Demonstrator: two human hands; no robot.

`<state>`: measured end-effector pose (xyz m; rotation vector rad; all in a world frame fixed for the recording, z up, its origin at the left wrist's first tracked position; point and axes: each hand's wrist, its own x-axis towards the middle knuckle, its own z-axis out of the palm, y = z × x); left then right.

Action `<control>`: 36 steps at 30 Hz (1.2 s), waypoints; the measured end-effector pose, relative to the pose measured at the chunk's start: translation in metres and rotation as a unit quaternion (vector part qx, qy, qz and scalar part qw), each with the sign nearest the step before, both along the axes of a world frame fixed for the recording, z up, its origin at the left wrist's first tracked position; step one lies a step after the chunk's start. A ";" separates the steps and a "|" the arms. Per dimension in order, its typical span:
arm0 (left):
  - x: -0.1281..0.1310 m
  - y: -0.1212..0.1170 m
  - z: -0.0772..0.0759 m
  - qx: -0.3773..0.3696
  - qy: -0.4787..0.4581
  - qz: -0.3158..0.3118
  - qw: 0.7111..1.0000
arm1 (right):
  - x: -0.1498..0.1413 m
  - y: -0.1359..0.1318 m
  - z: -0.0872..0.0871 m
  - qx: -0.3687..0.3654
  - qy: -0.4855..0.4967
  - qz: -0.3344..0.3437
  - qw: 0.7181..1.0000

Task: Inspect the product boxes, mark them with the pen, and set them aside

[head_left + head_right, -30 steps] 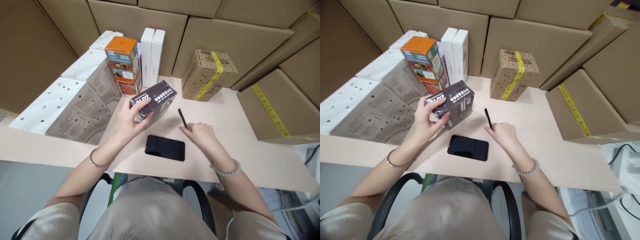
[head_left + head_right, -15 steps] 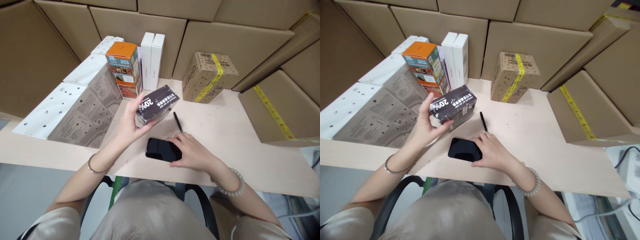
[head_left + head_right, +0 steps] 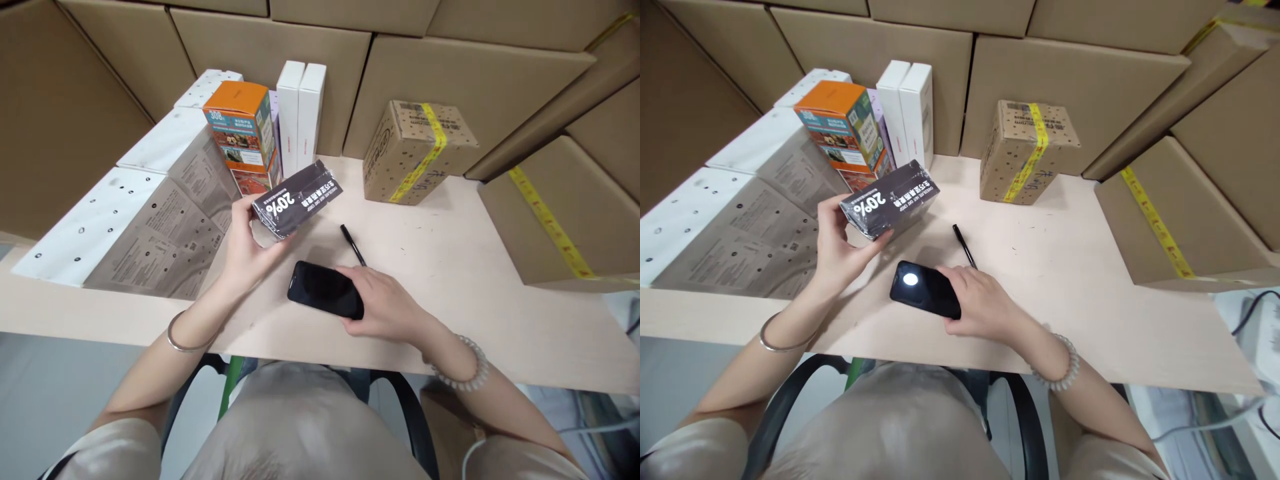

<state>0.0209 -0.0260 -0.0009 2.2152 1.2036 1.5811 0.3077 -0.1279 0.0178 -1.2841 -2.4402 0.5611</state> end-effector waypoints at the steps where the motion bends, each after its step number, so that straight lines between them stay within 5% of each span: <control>1: 0.000 0.001 -0.001 0.011 0.001 0.006 1.000 | 0.002 0.000 0.001 0.010 0.016 -0.018 1.000; 9: 0.001 0.005 -0.005 0.029 0.057 -0.022 0.998 | 0.021 0.002 -0.003 0.161 0.228 -0.160 0.947; 14: 0.006 0.001 -0.003 0.033 0.068 -0.017 0.997 | 0.026 0.006 -0.003 0.189 0.300 -0.155 0.922; 36: 0.011 -0.004 -0.006 0.054 0.094 -0.008 0.994 | 0.008 -0.004 -0.010 0.185 0.360 -0.149 0.902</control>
